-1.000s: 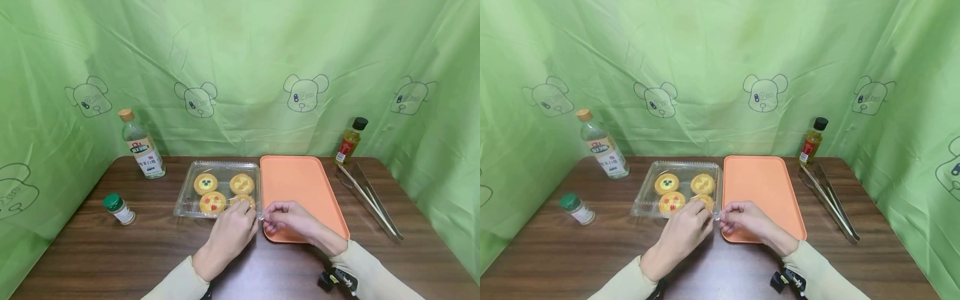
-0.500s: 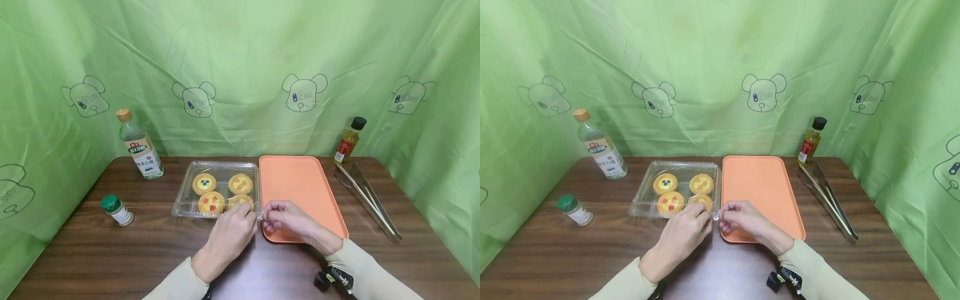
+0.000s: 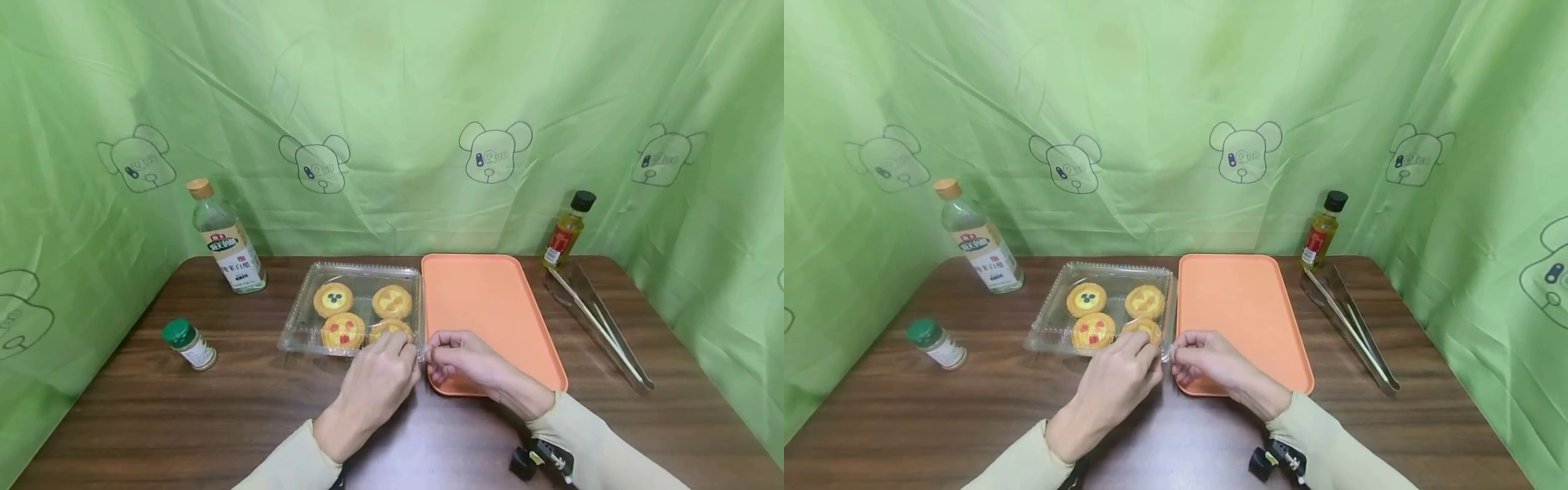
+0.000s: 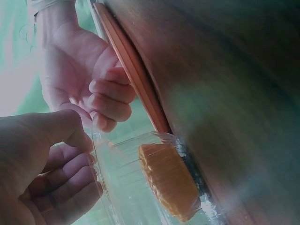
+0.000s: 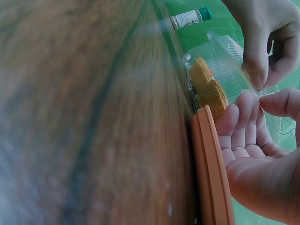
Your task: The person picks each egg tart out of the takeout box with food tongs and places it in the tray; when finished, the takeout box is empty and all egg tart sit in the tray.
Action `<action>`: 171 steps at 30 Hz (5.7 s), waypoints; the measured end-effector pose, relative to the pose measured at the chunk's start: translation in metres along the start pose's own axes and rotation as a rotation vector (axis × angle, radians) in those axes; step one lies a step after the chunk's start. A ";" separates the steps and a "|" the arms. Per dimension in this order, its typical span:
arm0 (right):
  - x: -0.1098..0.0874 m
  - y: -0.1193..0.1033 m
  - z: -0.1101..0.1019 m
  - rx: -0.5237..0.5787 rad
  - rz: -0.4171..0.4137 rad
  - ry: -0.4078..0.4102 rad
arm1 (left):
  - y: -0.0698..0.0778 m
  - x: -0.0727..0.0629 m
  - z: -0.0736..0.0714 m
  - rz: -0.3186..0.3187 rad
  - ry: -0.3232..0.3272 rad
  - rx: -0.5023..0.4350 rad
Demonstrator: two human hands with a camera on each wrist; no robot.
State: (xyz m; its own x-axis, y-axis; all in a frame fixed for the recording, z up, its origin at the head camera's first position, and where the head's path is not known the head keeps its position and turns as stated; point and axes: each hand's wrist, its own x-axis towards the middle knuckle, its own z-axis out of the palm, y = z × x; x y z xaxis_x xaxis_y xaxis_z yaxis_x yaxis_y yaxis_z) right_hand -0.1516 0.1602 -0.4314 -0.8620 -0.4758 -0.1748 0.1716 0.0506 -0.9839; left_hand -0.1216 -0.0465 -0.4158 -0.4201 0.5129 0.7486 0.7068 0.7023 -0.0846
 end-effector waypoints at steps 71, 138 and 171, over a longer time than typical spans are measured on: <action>-0.005 -0.011 0.011 0.063 0.018 0.089 | 0.001 0.009 -0.008 -0.108 0.105 -0.131; 0.007 -0.016 0.008 -0.094 -0.142 0.275 | -0.112 -0.054 -0.056 -0.265 0.104 0.009; 0.005 -0.015 0.022 0.014 -0.040 0.242 | -0.120 -0.034 -0.066 -0.338 0.177 -0.040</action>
State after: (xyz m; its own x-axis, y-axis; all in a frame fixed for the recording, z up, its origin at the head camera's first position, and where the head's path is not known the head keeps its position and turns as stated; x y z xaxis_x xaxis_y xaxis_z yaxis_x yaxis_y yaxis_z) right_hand -0.1482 0.1376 -0.4170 -0.9571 -0.2531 -0.1411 0.1399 0.0228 -0.9899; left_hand -0.1545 -0.1807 -0.3881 -0.5313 0.1601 0.8319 0.5683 0.7957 0.2098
